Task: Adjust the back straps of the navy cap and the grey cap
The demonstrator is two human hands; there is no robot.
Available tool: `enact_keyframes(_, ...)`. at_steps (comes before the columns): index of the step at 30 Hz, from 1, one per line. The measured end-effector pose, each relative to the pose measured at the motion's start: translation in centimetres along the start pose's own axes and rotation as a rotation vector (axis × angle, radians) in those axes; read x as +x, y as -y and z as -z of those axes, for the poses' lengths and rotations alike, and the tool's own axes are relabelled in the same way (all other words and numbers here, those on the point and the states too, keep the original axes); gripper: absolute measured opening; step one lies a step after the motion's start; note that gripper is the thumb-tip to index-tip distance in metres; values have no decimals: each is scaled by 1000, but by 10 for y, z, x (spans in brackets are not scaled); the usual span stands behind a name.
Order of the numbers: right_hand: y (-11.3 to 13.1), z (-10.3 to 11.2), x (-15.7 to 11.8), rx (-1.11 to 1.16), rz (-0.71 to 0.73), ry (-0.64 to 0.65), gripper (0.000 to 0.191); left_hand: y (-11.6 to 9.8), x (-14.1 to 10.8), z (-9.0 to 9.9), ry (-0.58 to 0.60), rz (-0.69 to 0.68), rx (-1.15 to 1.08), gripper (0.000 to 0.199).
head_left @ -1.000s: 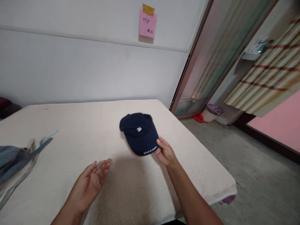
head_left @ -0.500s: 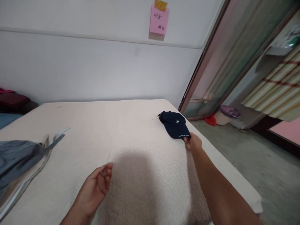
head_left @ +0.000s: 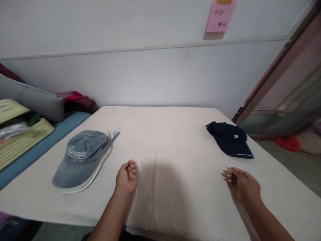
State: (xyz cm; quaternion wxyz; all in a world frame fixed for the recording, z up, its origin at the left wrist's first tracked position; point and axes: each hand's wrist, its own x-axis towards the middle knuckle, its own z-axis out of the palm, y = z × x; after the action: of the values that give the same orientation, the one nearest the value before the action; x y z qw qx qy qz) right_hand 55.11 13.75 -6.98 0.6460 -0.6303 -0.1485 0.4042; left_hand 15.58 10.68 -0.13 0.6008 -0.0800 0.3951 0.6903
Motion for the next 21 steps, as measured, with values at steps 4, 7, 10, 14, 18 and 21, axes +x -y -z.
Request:
enact_keyframes(4,-13,-54,-76,10,-208,293,19,-42,1,17,-84,-174,-95,20)
enact_keyframes(7,-33,-95,-139,-10,-275,578,24,-67,4,34,-160,-280,-146,20)
enact_keyframes(10,-59,-123,-180,-101,-326,771,18,-83,8,50,-206,-339,-174,21)
enact_keyframes(14,-79,-141,-195,-243,-293,819,14,-91,10,64,-228,-386,-184,22)
enact_keyframes(18,-82,-150,-195,-259,-268,835,13,-95,9,68,-223,-428,-180,21)
enact_keyframes(21,-82,-153,-196,-274,-268,837,11,-99,7,70,-210,-454,-183,18)
